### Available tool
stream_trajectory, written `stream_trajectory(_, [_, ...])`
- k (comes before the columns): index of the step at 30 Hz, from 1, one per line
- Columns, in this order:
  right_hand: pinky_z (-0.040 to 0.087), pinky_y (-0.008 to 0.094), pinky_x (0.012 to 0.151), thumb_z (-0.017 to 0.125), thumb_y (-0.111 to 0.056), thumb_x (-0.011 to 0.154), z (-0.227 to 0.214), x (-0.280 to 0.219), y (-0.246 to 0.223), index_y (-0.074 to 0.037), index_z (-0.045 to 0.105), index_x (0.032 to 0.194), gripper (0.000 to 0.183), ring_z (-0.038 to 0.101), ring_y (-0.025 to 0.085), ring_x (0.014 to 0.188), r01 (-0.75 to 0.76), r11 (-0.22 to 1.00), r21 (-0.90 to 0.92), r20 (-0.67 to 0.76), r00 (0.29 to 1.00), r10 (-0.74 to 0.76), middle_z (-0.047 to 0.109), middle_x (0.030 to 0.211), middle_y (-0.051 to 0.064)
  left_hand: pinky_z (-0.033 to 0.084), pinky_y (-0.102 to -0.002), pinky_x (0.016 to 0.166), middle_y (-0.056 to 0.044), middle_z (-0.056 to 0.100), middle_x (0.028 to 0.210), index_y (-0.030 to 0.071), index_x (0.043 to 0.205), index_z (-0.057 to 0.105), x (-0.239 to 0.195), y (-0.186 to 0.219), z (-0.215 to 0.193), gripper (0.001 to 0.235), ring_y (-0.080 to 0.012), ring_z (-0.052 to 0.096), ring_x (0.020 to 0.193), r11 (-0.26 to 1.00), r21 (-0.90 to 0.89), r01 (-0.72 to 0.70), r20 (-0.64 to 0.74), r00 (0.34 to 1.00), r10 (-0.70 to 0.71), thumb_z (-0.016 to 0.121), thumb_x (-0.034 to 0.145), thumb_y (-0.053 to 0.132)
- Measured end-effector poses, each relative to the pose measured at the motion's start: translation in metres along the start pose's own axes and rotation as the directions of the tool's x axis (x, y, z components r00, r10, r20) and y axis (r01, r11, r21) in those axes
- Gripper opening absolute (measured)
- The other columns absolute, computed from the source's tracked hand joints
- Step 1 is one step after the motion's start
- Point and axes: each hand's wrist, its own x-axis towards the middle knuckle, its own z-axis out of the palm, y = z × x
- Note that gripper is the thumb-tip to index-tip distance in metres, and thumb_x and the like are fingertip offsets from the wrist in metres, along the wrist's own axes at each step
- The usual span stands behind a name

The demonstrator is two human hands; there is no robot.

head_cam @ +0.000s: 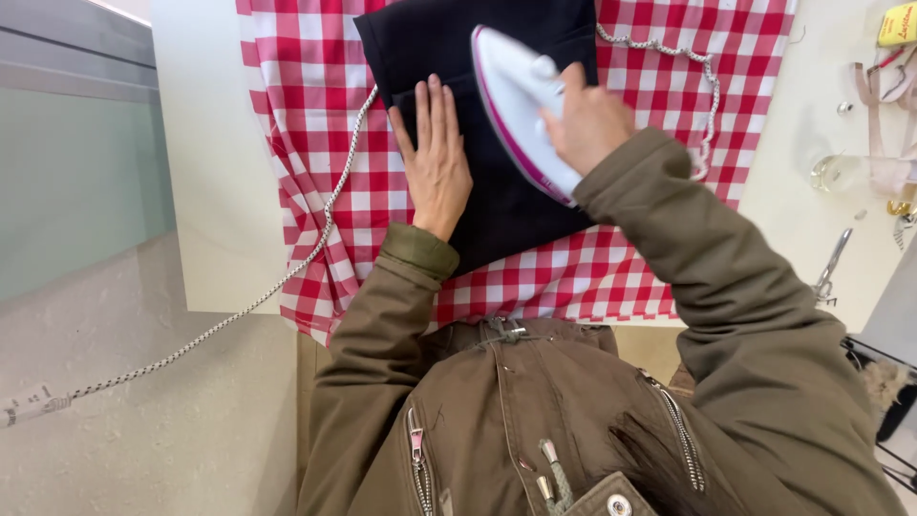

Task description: Ironing a folded piece of black leather on a checkered work surface.

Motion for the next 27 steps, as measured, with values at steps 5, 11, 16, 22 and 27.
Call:
stream_trajectory(5, [0.057,0.053,0.060,0.072,-0.024,0.101,0.026,0.015,-0.013,0.007,0.051,0.118,0.041,0.071,0.045,0.069,0.013,1.000,-0.001,0.029,0.999,-0.013,0.070,0.079,0.028,0.001,-0.064,0.129,-0.011,0.014,0.175,0.003,0.166,0.020,-0.015,-0.010,0.013,0.072,-0.0255,0.008,0.162,0.997,-0.007,0.076,-0.051,0.996,-0.077,0.056,0.109,0.026])
stream_trajectory(11, [0.057,0.053,0.060,0.073,-0.023,0.100,0.024,0.022,-0.021,0.008,0.051,0.120,0.043,0.071,0.046,0.070,0.055,0.997,-0.054,-0.027,0.998,-0.056,0.070,0.079,0.029,0.000,-0.065,0.130,-0.008,0.010,0.175,0.006,0.168,0.018,-0.011,-0.011,0.011,0.070,-0.0237,0.006,0.163,0.995,-0.021,0.100,-0.006,0.995,-0.100,0.051,0.110,0.030])
stream_trajectory(16, [0.058,0.050,0.057,0.071,-0.024,0.103,0.024,0.026,-0.017,0.009,0.049,0.122,0.044,0.071,0.045,0.067,0.045,0.998,-0.045,-0.002,0.999,-0.045,0.070,0.078,0.028,0.001,-0.066,0.129,-0.008,0.009,0.175,0.006,0.168,0.016,-0.009,-0.011,0.017,0.069,-0.0237,0.004,0.162,0.996,0.024,0.084,-0.057,0.995,-0.082,0.049,0.112,0.029])
stream_trajectory(22, [0.058,0.049,0.055,0.069,-0.023,0.104,0.018,0.029,-0.025,0.010,0.049,0.121,0.042,0.072,0.043,0.066,0.024,0.998,-0.053,0.018,1.000,-0.023,0.070,0.077,0.027,0.001,-0.066,0.129,-0.008,0.010,0.175,0.005,0.168,0.018,-0.007,-0.009,0.006,0.068,-0.0243,0.005,0.162,0.995,0.040,0.091,0.005,0.996,-0.091,0.048,0.112,0.028])
stream_trajectory(27, [0.059,0.048,0.055,0.069,-0.023,0.104,0.016,0.027,-0.028,0.010,0.049,0.121,0.042,0.073,0.042,0.067,0.013,0.999,-0.042,0.016,1.000,-0.012,0.069,0.075,0.027,0.001,-0.066,0.130,-0.007,0.010,0.175,0.006,0.168,0.017,-0.011,-0.008,0.011,0.068,-0.0239,0.005,0.163,0.998,-0.005,0.063,-0.014,0.998,-0.064,0.049,0.112,0.028])
